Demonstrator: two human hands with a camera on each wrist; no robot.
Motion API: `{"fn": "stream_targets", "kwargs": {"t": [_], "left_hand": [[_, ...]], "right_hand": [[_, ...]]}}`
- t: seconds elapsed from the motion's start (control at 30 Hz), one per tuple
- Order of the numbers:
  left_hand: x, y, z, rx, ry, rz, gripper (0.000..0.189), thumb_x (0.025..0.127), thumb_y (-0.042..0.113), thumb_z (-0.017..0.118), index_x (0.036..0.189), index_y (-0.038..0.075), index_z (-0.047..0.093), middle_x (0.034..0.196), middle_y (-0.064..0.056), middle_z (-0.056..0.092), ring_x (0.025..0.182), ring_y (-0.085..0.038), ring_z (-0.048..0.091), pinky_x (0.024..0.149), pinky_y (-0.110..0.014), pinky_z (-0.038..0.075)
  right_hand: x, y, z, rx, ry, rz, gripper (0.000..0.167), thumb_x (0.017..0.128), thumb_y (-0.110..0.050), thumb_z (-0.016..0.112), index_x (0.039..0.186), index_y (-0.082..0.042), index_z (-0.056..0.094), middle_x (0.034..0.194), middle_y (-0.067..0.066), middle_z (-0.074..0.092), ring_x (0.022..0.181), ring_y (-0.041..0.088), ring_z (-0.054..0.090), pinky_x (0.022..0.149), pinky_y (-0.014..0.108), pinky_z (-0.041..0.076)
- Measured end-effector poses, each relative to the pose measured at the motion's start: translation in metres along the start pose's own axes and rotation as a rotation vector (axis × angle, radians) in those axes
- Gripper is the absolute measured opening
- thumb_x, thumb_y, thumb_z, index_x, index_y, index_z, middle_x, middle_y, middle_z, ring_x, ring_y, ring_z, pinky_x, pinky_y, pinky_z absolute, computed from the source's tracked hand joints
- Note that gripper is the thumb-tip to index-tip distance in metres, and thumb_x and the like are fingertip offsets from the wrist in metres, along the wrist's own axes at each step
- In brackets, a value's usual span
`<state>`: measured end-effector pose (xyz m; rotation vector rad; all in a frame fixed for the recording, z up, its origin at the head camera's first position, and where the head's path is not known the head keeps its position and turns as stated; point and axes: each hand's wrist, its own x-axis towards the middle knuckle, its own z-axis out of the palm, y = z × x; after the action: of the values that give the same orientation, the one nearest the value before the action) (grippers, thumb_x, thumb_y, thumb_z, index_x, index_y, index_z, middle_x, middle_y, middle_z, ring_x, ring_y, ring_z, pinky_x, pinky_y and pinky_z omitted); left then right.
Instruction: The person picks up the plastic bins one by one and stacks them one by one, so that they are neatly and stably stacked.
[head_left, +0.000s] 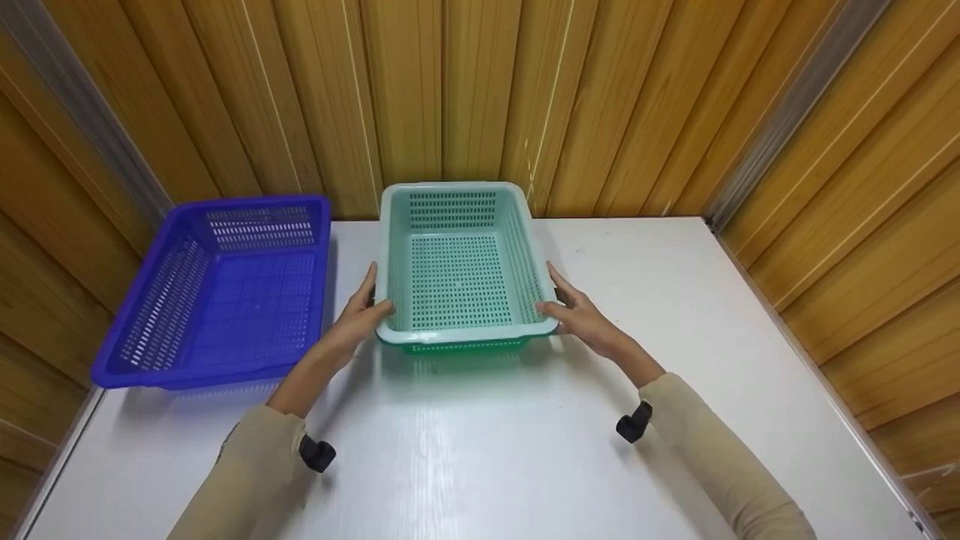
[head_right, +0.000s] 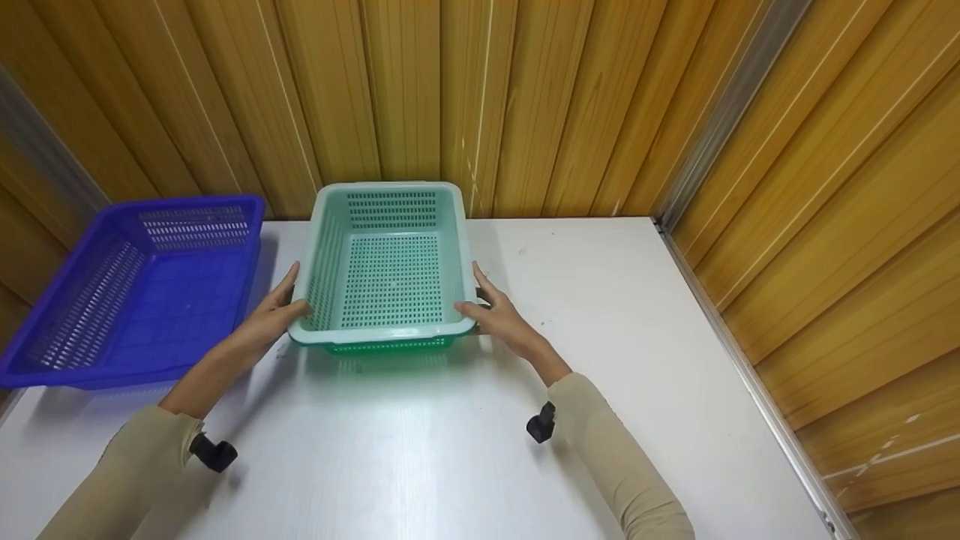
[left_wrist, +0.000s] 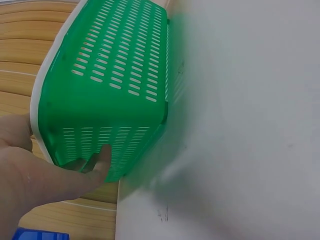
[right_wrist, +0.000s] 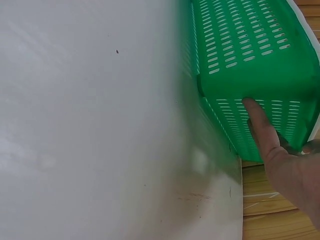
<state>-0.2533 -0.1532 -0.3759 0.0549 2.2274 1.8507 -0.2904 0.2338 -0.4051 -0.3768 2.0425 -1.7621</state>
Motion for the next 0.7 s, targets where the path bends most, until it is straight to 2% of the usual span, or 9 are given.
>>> {"fn": "stream_targets", "kwargs": {"t": [0.23, 0.4, 0.6, 0.7], "left_hand": [[0.002, 0.004, 0.000, 0.041, -0.012, 0.001, 0.090, 0.100, 0.009, 0.047, 0.163, 0.022, -0.016, 0.170, -0.010, -0.022, 0.158, -0.027, -0.018, 0.130, -0.046, -0.005], [0.002, 0.008, 0.000, 0.070, 0.005, -0.022, 0.088, 0.101, 0.012, 0.047, 0.163, 0.021, -0.014, 0.171, -0.010, -0.017, 0.159, -0.027, -0.014, 0.131, -0.045, -0.002], [-0.012, 0.014, -0.002, 0.074, 0.025, -0.083, 0.087, 0.103, 0.021, 0.054, 0.165, 0.017, -0.007, 0.172, -0.020, 0.001, 0.160, -0.037, 0.004, 0.130, -0.051, 0.012], [-0.023, 0.017, -0.003, 0.065, 0.019, -0.087, 0.087, 0.103, 0.022, 0.056, 0.165, 0.017, -0.004, 0.172, -0.019, 0.003, 0.160, -0.038, 0.008, 0.129, -0.051, 0.015]], "right_hand": [[0.002, -0.003, -0.002, -0.061, 0.028, 0.004, 0.085, 0.103, -0.028, 0.059, 0.165, -0.034, 0.001, 0.170, 0.020, 0.017, 0.139, 0.039, 0.048, 0.090, 0.032, 0.059], [0.002, -0.004, -0.003, -0.089, 0.036, 0.002, 0.085, 0.103, -0.031, 0.061, 0.165, -0.033, 0.003, 0.166, 0.021, 0.026, 0.137, 0.037, 0.051, 0.091, 0.031, 0.058], [-0.005, -0.008, -0.003, -0.126, 0.025, -0.008, 0.083, 0.103, -0.036, 0.061, 0.166, -0.027, 0.008, 0.166, 0.017, 0.029, 0.143, 0.035, 0.047, 0.106, 0.041, 0.053], [-0.010, -0.010, -0.006, -0.138, 0.024, -0.027, 0.080, 0.104, -0.036, 0.060, 0.166, -0.022, 0.013, 0.165, 0.017, 0.032, 0.147, 0.035, 0.042, 0.115, 0.049, 0.045]]}}
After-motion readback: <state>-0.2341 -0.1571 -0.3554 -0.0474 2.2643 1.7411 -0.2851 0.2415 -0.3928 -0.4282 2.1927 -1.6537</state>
